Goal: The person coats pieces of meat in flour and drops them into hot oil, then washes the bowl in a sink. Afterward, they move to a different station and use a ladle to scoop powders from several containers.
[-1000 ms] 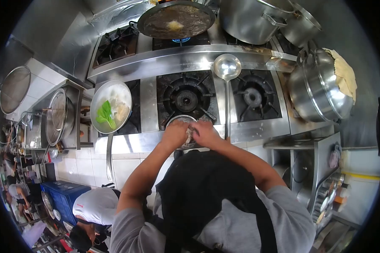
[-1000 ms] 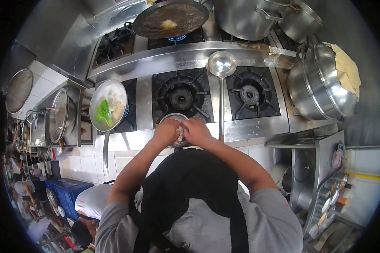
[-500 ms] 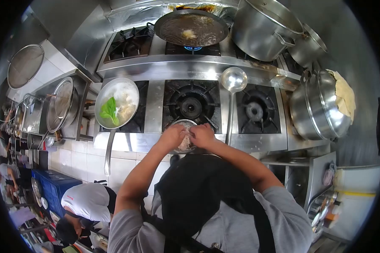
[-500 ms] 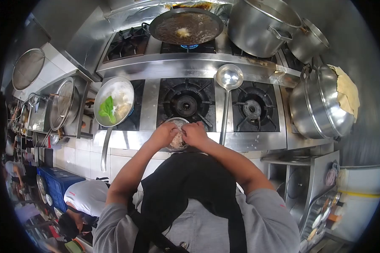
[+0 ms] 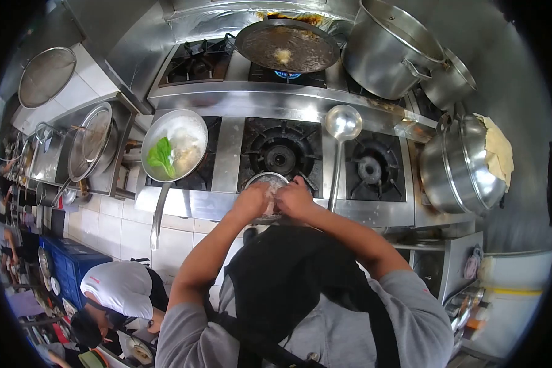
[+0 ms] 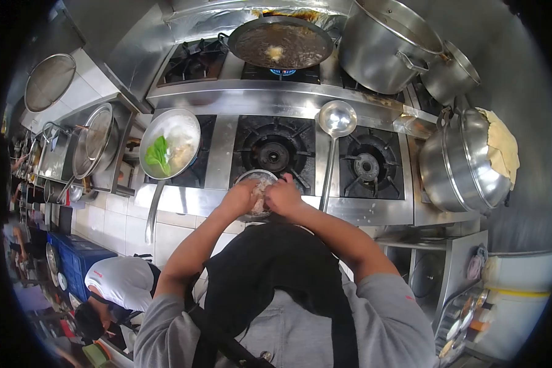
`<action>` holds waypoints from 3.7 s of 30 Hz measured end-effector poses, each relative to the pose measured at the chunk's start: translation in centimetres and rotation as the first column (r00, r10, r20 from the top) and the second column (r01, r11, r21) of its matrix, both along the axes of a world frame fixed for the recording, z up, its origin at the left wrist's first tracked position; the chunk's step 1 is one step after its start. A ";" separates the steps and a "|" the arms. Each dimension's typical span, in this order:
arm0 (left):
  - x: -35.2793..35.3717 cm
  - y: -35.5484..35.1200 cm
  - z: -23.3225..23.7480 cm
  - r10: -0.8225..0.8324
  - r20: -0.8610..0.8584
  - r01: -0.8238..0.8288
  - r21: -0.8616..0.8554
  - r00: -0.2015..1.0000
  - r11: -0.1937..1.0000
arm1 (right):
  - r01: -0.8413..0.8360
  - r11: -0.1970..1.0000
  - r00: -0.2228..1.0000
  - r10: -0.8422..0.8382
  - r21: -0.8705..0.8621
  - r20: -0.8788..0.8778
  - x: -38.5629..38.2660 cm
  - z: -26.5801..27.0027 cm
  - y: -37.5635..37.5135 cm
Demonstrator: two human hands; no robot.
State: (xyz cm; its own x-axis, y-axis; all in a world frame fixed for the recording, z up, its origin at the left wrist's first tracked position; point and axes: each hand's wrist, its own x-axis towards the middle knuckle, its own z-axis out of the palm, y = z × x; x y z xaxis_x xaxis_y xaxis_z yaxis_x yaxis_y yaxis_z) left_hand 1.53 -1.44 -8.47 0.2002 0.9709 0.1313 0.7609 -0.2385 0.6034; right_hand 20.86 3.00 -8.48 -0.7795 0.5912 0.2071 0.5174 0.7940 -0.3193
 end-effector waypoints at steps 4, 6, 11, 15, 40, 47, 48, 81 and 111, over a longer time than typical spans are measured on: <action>1.2 -1.1 3.3 -0.014 -0.082 0.010 -0.055 0.996 0.998 | 0.073 0.987 0.997 -0.070 -0.143 0.025 0.3 2.0 1.0; 1.6 -1.0 3.0 0.016 -0.101 -0.027 -0.104 0.995 0.994 | 0.104 0.975 0.994 -0.095 -0.195 0.056 0.1 3.0 1.3; 2.0 -0.5 2.2 0.049 -0.111 -0.060 -0.098 0.993 0.993 | 0.106 0.932 0.992 -0.125 -0.345 -0.031 0.0 5.7 1.9; 1.4 -0.3 3.1 0.064 -0.059 -0.076 -0.241 0.996 0.967 | 0.194 0.792 0.981 -0.169 -0.579 0.098 -0.4 11.2 2.0; 1.7 1.7 6.5 0.668 0.700 0.270 -0.612 -0.254 0.744 | -0.165 0.941 0.984 0.135 0.295 0.120 -3.0 12.1 0.3; 1.7 1.6 8.6 0.665 0.744 0.276 -0.628 -0.060 0.728 | -0.134 0.620 0.958 -0.119 -0.773 -0.262 -0.7 6.5 2.2; 1.8 1.7 9.3 0.643 0.765 0.262 -0.626 0.024 0.735 | -0.133 0.619 0.956 -0.127 -0.774 -0.266 -0.7 7.1 2.1; 4.9 3.2 7.6 0.744 0.611 0.254 -0.700 -0.271 0.668 | -0.086 0.995 0.976 0.096 0.059 -0.195 -1.0 10.9 0.1; 1.5 41.1 20.4 0.081 0.109 -0.055 -0.223 0.991 0.973 | 0.416 0.445 0.529 -0.828 -0.793 -0.187 13.8 3.4 -6.2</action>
